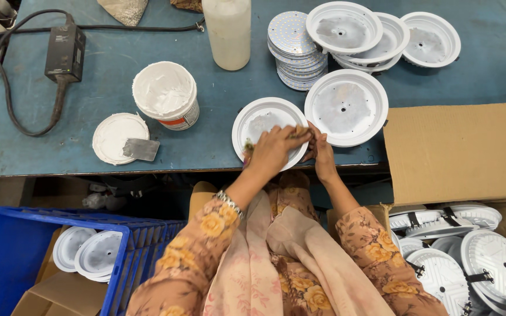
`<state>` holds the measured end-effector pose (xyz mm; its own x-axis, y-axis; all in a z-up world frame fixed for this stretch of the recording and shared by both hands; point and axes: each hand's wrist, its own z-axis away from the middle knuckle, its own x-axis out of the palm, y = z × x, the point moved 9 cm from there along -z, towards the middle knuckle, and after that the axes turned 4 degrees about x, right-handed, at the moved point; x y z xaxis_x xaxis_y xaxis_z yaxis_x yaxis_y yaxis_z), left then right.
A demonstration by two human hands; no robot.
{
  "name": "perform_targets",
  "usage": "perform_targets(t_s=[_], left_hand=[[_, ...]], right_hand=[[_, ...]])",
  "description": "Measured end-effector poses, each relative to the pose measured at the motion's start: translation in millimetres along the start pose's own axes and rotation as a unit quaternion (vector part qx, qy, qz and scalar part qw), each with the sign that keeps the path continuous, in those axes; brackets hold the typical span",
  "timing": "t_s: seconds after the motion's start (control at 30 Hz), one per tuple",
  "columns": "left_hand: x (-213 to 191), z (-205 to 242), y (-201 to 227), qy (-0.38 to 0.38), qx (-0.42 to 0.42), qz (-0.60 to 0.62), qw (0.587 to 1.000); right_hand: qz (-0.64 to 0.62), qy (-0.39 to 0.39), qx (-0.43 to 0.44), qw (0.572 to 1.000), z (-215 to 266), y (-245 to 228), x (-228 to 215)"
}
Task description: The person wipes the interior of white circular LED housings with a cloth, then uses a small spatula to scoop and spread a white paste-like compound inside each housing. The person handles the housings one at a time, occasionally flipping them over and placing them into a cardboard box.
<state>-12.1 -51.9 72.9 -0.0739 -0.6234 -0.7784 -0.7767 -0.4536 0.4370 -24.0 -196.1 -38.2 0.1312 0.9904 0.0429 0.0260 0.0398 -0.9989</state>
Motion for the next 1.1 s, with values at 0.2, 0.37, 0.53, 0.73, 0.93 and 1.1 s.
perform_targets(t_s=[0.2, 0.37, 0.53, 0.73, 0.93, 1.1], left_hand=[[4, -23, -15, 0.022, -0.007, -0.019, 1.000], [3, 11, 13, -0.069, 0.093, -0.081, 0.990], [-29, 59, 28, -0.057, 0.179, -0.142, 0.972], [-60, 105, 6, -0.068, 0.146, -0.182, 0.970], [-86, 110, -56, 0.005, -0.054, -0.181, 0.982], [-77, 90, -89, 0.084, -0.121, -0.112, 0.983]], right_hand=[[-0.020, 0.005, -0.007, 1.000, 3, -10, 3], [0.022, 0.046, 0.003, 0.999, 6, -15, 1], [0.064, 0.063, -0.030, 0.995, 1, -16, 2], [0.007, 0.047, -0.014, 0.999, 0, -11, 1], [0.023, 0.068, 0.035, 0.997, 1, -9, -2], [0.029, 0.069, 0.045, 0.996, 3, -6, -3]])
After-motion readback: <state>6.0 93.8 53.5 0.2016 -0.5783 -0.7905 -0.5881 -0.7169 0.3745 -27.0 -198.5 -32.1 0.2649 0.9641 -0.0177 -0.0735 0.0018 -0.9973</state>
